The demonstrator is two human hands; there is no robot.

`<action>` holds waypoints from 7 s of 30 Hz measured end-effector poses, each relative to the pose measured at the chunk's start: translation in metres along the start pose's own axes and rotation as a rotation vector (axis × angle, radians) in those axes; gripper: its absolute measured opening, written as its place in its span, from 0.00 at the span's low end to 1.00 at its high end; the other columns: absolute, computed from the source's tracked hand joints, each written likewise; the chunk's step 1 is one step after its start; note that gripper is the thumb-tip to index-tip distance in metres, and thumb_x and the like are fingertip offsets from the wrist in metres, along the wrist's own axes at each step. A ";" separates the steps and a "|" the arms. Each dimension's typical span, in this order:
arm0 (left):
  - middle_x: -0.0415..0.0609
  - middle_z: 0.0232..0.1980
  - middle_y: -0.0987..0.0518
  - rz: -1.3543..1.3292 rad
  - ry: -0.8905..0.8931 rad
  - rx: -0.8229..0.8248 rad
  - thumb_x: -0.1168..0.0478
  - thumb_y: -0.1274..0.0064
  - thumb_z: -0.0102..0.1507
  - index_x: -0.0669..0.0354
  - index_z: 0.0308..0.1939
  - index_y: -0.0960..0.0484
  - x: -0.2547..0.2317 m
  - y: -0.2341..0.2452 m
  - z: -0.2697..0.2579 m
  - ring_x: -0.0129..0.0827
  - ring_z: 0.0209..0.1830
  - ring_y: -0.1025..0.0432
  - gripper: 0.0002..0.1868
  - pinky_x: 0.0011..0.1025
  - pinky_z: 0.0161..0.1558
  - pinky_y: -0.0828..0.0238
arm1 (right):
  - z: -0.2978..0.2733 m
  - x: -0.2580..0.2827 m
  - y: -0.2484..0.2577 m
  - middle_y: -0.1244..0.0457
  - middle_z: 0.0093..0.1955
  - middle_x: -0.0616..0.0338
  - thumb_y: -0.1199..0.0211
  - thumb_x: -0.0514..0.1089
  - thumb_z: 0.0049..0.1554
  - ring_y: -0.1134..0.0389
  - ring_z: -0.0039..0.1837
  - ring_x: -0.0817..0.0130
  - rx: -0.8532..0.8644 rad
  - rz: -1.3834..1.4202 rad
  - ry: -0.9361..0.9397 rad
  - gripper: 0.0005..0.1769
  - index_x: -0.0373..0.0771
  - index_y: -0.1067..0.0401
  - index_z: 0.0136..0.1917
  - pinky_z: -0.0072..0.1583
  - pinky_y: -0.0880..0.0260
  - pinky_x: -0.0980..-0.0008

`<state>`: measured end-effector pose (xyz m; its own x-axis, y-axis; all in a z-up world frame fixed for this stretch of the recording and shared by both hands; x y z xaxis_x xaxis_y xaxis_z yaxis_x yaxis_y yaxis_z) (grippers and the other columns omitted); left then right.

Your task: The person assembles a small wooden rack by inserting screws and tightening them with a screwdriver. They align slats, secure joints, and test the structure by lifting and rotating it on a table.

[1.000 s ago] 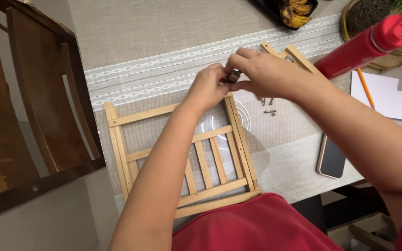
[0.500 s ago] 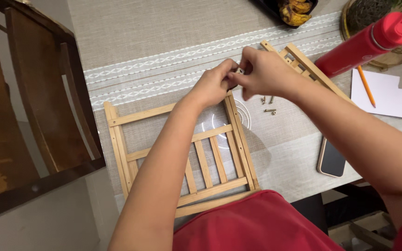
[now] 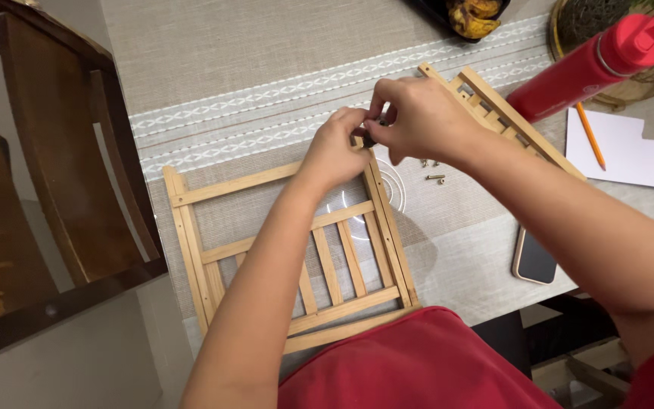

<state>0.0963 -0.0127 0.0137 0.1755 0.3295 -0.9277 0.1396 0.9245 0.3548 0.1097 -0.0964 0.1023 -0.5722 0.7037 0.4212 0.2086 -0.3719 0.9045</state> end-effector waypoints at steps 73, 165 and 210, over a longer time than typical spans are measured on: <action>0.53 0.64 0.22 -0.169 0.031 -0.370 0.71 0.48 0.69 0.62 0.65 0.33 -0.009 0.109 -0.144 0.35 0.64 0.24 0.21 0.30 0.65 0.23 | -0.123 -0.179 -0.104 0.32 0.52 0.49 0.32 0.52 0.57 0.29 0.52 0.51 -0.018 -0.049 -0.659 0.15 0.39 0.26 0.48 0.54 0.29 0.54; 0.51 0.55 0.18 0.354 0.769 -0.564 0.36 0.49 0.64 0.47 0.57 0.27 0.177 0.209 -0.224 0.51 0.52 0.23 0.27 0.49 0.46 0.26 | 0.075 0.188 -0.227 0.34 0.57 0.51 0.39 0.28 0.48 0.31 0.56 0.46 0.135 0.156 0.342 0.27 0.40 0.28 0.61 0.56 0.28 0.55; 0.49 0.53 0.17 0.230 0.582 -0.678 0.57 0.41 0.61 0.48 0.54 0.26 0.161 0.217 -0.211 0.51 0.53 0.23 0.18 0.46 0.48 0.25 | 0.061 0.197 -0.208 0.31 0.59 0.55 0.32 0.33 0.53 0.29 0.57 0.53 -0.087 0.059 0.533 0.22 0.46 0.20 0.61 0.58 0.25 0.59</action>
<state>-0.0513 0.2812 -0.0833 -0.4150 0.3939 -0.8201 -0.4712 0.6780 0.5641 0.0018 0.1561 0.0008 -0.8890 0.2844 0.3588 0.1989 -0.4658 0.8622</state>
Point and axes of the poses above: each hand's wrist, its own z-axis towards the middle knuckle, its own y-axis out of the back of the hand, x = y × z, the point moved 10 cm from there along z, towards the middle knuckle
